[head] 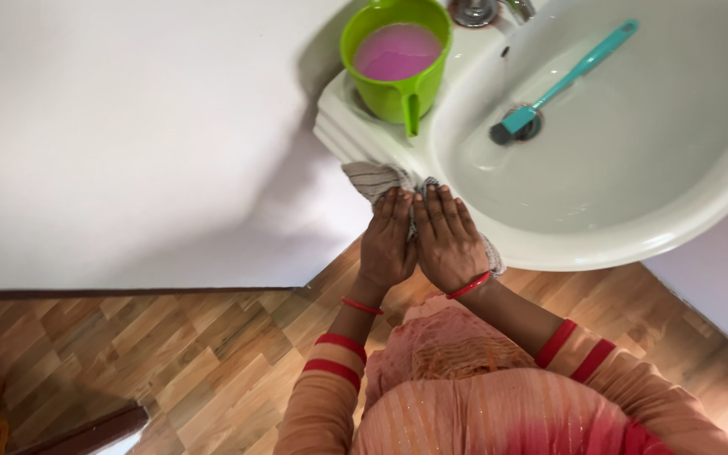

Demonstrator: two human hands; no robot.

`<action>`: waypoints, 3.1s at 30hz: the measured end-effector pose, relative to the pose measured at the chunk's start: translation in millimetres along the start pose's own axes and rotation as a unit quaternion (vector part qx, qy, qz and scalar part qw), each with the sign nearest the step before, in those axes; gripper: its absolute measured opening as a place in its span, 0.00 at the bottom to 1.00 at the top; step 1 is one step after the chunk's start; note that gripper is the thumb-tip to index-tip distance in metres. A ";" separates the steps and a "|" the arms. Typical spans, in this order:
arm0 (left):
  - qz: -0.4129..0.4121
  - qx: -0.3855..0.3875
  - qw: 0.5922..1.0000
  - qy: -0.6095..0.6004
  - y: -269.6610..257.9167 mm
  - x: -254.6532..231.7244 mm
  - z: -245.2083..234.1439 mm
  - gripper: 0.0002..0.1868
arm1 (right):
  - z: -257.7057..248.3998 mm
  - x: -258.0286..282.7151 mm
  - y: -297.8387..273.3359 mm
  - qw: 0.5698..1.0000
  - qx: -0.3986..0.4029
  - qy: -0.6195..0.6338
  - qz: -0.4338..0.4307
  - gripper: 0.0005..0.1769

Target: The person wipes the exterior rim and underside of a white sink using a patterned cloth.

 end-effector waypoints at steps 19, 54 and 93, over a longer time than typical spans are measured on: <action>0.096 0.038 0.995 0.003 11.3 -127.3 69.3 0.28 | -82.6 -114.5 -90.2 0.994 -0.093 0.060 0.012 0.21; 0.202 0.170 0.961 -0.083 34.0 -110.7 66.4 0.32 | -75.6 -99.6 -91.8 0.982 -0.156 -0.029 0.107 0.14; 0.014 0.141 0.990 -0.018 9.7 151.3 8.0 0.33 | 92.4 52.8 61.0 0.984 0.091 -0.146 0.040 0.35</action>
Point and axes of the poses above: each hand's wrist, its own y-axis towards the middle knuckle, its own z-axis out of the palm, x = y × z, the point moved 7 cm from there along y, towards the middle knuckle, and after that the axes turned 8 degrees about -x, right-handed, at the moved point
